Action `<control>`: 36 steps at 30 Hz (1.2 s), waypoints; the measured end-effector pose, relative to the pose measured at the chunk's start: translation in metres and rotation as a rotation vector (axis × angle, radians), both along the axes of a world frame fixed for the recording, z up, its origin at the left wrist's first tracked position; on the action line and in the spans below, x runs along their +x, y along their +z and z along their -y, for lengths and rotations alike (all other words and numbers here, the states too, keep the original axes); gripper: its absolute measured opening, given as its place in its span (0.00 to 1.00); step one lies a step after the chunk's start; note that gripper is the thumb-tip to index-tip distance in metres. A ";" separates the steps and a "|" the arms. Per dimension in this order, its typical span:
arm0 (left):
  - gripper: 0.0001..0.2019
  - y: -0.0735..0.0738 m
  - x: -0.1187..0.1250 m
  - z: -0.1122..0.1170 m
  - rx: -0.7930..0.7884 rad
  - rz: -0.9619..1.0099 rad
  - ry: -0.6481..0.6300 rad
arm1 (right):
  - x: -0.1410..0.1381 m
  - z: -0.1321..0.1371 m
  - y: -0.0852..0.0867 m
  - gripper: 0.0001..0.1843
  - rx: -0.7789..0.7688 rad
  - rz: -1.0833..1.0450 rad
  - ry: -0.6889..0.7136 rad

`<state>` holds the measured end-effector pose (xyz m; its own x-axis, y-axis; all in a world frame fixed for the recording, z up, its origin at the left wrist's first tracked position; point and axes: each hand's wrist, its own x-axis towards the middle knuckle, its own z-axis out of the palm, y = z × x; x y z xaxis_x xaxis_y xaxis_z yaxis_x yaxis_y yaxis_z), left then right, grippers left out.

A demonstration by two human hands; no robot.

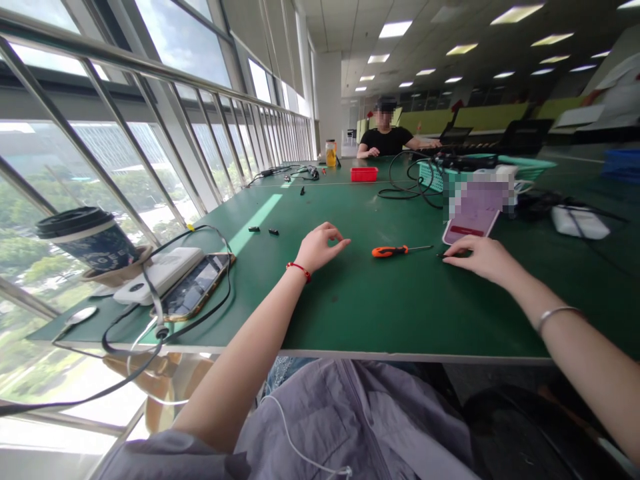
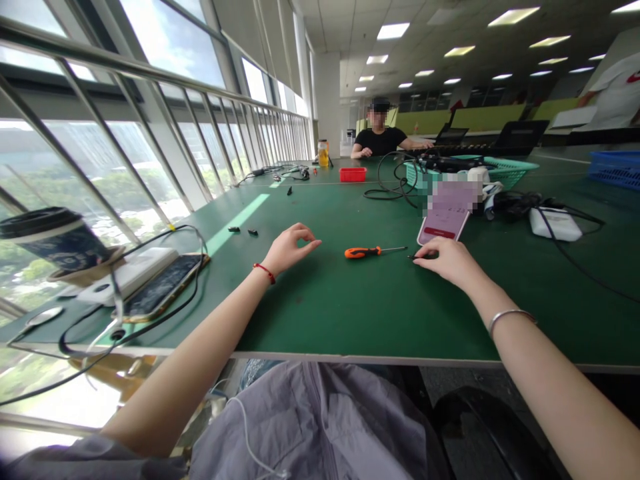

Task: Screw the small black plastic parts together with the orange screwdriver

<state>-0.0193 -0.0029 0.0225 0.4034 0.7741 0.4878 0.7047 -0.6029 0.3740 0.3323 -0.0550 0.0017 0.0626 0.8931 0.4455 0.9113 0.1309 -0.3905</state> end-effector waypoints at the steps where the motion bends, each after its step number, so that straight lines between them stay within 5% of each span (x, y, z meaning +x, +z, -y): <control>1: 0.18 0.000 0.000 0.000 0.003 -0.002 -0.002 | 0.002 0.001 0.002 0.03 -0.063 -0.063 -0.007; 6: 0.18 -0.001 0.001 0.000 0.005 -0.011 -0.008 | 0.007 0.008 0.011 0.08 -0.228 -0.212 -0.207; 36: 0.18 0.000 0.002 0.002 -0.018 -0.028 -0.002 | 0.011 0.004 0.006 0.11 -0.271 -0.167 -0.192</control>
<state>-0.0169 -0.0045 0.0226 0.4186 0.7817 0.4624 0.7135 -0.5980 0.3651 0.3431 -0.0589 0.0073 0.2919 0.9423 0.1639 0.8302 -0.1646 -0.5326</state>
